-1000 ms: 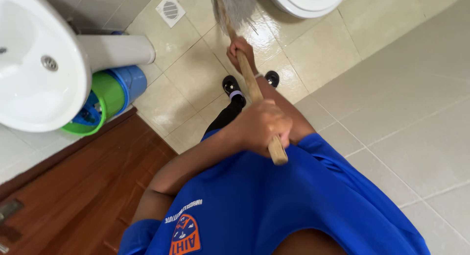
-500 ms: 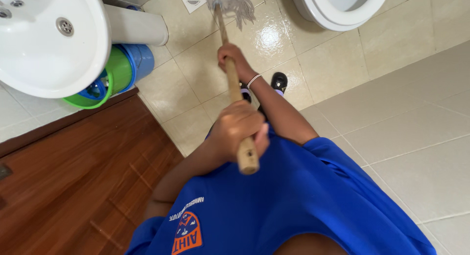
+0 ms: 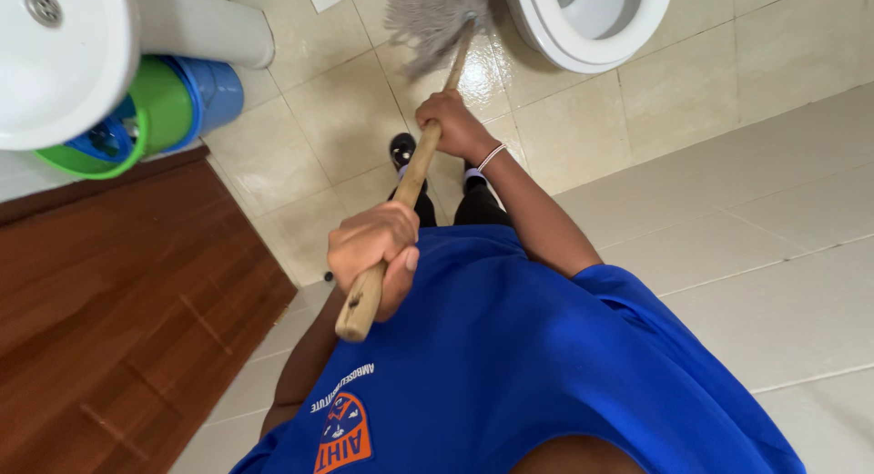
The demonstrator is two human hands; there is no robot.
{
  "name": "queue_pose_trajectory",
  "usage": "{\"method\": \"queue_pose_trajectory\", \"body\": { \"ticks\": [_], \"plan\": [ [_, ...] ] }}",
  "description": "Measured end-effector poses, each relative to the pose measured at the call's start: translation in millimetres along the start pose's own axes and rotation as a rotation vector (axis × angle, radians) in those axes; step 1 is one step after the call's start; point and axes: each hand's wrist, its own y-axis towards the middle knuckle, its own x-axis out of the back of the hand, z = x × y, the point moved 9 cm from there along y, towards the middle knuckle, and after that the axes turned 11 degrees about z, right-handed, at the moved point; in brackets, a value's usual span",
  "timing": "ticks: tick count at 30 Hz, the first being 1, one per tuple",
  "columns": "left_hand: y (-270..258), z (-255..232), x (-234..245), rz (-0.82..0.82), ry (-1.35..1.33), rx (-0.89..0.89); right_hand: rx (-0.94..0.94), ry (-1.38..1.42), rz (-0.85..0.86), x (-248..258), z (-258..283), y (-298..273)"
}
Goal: The person wipes a toilet rim with paper, flushes the toilet, and mops the bathroom floor using a mop.
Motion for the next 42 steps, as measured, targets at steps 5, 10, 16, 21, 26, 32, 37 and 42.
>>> {"method": "queue_pose_trajectory", "body": {
  "ticks": [5,10,16,21,26,32,37,42],
  "plan": [
    [9,-3,-11,0.161,0.031,0.095,-0.120,0.085,-0.054,9,-14,-31],
    [14,-19,6,0.293,0.069,0.238,-0.116,0.267,-0.097,-10,18,-14],
    [-2,-29,13,0.497,0.106,0.161,-0.011,0.395,-0.227,-64,33,22],
    [-28,8,-2,0.628,0.203,0.178,0.130,0.362,-0.373,-88,21,76],
    [-46,78,2,0.574,0.396,0.224,0.266,0.314,-0.316,-97,42,135],
    [-65,65,63,0.313,0.394,0.185,0.206,0.383,-0.037,-139,64,184],
    [-63,11,88,0.074,0.429,0.136,0.270,0.441,0.024,-156,78,177],
    [-62,-27,93,-0.096,0.509,0.190,0.221,0.399,0.227,-155,82,149]
  ]
}}
